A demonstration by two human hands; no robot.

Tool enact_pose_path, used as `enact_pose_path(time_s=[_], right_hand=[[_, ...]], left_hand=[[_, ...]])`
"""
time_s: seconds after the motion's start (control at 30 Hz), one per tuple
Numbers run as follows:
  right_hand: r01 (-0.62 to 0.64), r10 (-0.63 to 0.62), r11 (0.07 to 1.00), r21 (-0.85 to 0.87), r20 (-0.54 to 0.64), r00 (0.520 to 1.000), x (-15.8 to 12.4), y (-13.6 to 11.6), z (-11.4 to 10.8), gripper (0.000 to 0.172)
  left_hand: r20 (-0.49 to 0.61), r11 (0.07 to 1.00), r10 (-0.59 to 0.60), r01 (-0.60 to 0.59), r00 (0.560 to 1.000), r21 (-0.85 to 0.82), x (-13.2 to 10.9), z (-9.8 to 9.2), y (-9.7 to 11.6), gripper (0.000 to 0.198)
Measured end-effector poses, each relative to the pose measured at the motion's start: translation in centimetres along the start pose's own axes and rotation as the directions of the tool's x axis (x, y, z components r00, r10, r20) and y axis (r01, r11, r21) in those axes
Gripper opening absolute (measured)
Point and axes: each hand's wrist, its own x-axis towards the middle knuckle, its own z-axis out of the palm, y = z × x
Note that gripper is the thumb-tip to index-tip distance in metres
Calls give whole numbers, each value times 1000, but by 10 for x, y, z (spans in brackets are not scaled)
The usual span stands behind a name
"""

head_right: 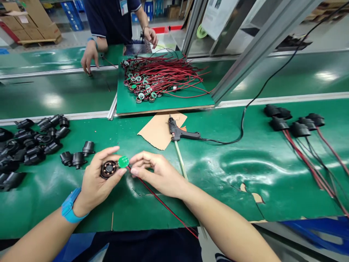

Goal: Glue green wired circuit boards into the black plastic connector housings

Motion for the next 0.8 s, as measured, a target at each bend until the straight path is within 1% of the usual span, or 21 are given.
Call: enact_pose_path(time_s=[0.07,0.1,0.17,0.23,0.3,0.33,0.37,0.4,0.43,0.47,0.53,0.57,0.63,0.67,0.8], right_hand=[[-57,67,987,153,-61,996,2,4,8,25],[-72,91,976,206,-86,992,2,5,9,26],[-103,132,959,263,-96,987,2,7,7,31],[-123,154,956,268,-98,983,0,7,6,32],[-82,112,982,171,-174,978,-1,6,7,27],[-34,50,997,71,-234,971,-2,5,8,23],[24,-40,998,-58,-289,957,-3,4,8,18],[83,-148,976,-204,-329,933,-4,3,9,12],[138,-264,928,-347,-347,900,-4,3,9,7],[186,-375,860,-475,-340,862,-5,2,9,3],[262,-551,706,-659,-278,787,-6,3,7,9],[290,-614,629,-721,-233,754,-6,4,6,13],[329,-692,500,-801,-141,708,-7,5,4,16],[339,-714,452,-825,-107,692,-8,6,4,17],[340,-744,328,-881,-20,667,-11,4,1,20]], left_hand=[[58,1000,-9,7,998,22,0,2,-1,58],[84,999,-11,8,996,31,0,3,-1,60],[111,999,-8,3,994,41,-1,4,-2,58],[133,1000,1,-5,991,30,-2,4,-2,57],[165,1000,-4,3,986,5,-2,4,-1,53],[183,1000,-12,13,983,-5,-2,4,-1,49],[199,1000,-21,24,980,-11,-2,3,0,44],[210,999,-32,36,977,-14,-1,3,0,39],[216,999,-41,46,975,-16,-1,3,1,35],[220,998,-48,54,974,-21,-1,3,1,33],[226,997,-53,65,973,-45,-1,3,2,35],[229,996,-47,63,972,-60,-1,3,2,37],[229,995,-32,53,973,-88,-2,4,2,39],[226,993,-30,54,974,-102,-3,5,2,40],[245,977,-91,134,965,-164,-1,2,1,40]])
